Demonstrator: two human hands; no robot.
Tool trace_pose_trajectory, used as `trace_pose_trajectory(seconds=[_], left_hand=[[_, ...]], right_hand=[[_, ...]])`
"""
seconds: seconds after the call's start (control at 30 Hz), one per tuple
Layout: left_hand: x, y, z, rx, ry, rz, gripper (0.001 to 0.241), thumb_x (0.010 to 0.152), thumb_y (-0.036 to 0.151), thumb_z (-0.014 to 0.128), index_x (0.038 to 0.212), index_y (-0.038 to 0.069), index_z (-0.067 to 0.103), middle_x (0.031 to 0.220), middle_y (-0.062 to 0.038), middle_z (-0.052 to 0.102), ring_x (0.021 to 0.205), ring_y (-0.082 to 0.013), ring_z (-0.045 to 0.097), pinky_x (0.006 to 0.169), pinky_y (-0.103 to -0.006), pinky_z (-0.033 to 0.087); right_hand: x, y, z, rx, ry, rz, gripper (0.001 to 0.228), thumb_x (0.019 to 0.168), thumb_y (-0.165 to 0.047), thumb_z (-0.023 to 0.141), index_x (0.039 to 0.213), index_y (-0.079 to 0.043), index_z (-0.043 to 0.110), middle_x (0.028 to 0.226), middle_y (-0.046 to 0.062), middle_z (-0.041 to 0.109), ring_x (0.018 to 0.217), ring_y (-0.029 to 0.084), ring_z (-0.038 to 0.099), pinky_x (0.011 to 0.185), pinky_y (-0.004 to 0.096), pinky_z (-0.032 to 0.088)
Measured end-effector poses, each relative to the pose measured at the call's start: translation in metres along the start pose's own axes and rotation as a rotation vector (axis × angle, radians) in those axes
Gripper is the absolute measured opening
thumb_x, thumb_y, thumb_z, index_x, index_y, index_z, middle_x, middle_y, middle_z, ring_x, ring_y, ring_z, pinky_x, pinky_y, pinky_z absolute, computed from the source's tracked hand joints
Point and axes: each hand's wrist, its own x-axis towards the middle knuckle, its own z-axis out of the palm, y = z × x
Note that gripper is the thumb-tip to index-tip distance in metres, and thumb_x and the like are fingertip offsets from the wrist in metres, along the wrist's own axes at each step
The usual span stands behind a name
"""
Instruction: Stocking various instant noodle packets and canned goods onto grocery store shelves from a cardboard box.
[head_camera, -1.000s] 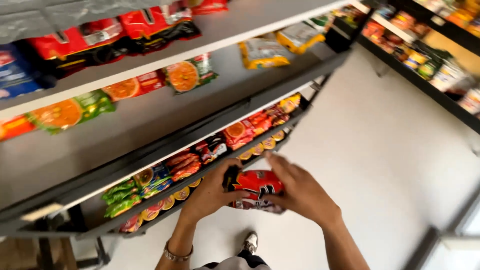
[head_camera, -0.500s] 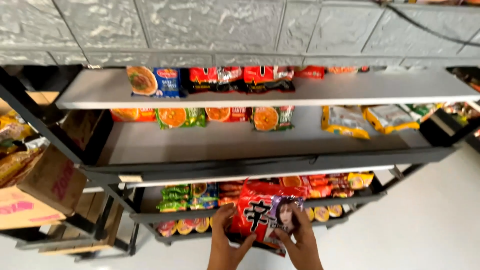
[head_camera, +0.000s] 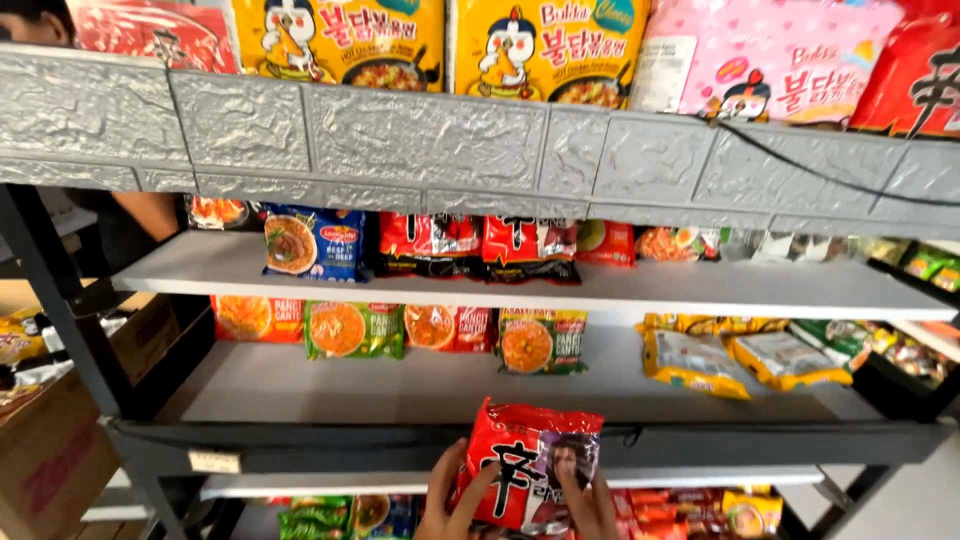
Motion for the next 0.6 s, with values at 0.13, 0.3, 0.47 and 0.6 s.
trace_pose_trajectory(seconds=[0.13, 0.3, 0.47, 0.6], left_hand=[[0.000, -0.057, 0.045, 0.148, 0.129, 0.028, 0.061, 0.083, 0.004, 0.081, 0.142, 0.013, 0.067, 0.158, -0.025, 0.037, 0.145, -0.0422, 0.050, 0.118, -0.0473, 0.041], [0.106, 0.019, -0.015, 0.169, 0.094, 0.053, 0.088, 0.068, 0.010, 0.089, 0.146, 0.013, 0.050, 0.155, -0.028, 0.029, 0.142, -0.0486, 0.042, 0.110, -0.0506, 0.043], [0.214, 0.068, -0.055, 0.183, -0.004, 0.007, 0.098, 0.073, 0.010, 0.088, 0.154, 0.017, 0.034, 0.157, -0.029, 0.020, 0.137, -0.0496, 0.043, 0.102, -0.0485, 0.051], [0.276, 0.071, -0.067, 0.178, -0.012, -0.005, 0.095, 0.077, 0.008, 0.083, 0.155, 0.018, 0.030, 0.159, -0.025, 0.020, 0.126, -0.0441, 0.054, 0.097, -0.0433, 0.057]], right_hand=[[0.061, 0.126, -0.001, -0.065, -0.034, -0.155, 0.054, 0.101, -0.008, 0.055, 0.151, 0.006, 0.039, 0.148, 0.020, 0.060, 0.135, 0.028, 0.064, 0.110, 0.038, 0.048], [0.151, -0.043, -0.005, -0.266, 0.135, -0.346, 0.083, 0.074, -0.020, 0.086, 0.149, -0.015, 0.051, 0.160, 0.024, 0.033, 0.112, 0.026, 0.070, 0.094, 0.036, 0.055], [0.233, -0.166, -0.012, -0.402, -0.022, -0.467, 0.082, 0.075, -0.015, 0.086, 0.148, -0.017, 0.050, 0.165, 0.015, 0.024, 0.126, 0.028, 0.063, 0.101, 0.039, 0.054], [0.297, -0.181, -0.010, -0.458, -0.052, -0.559, 0.083, 0.076, -0.013, 0.086, 0.149, -0.020, 0.048, 0.167, 0.016, 0.021, 0.144, 0.036, 0.043, 0.107, 0.042, 0.047]])
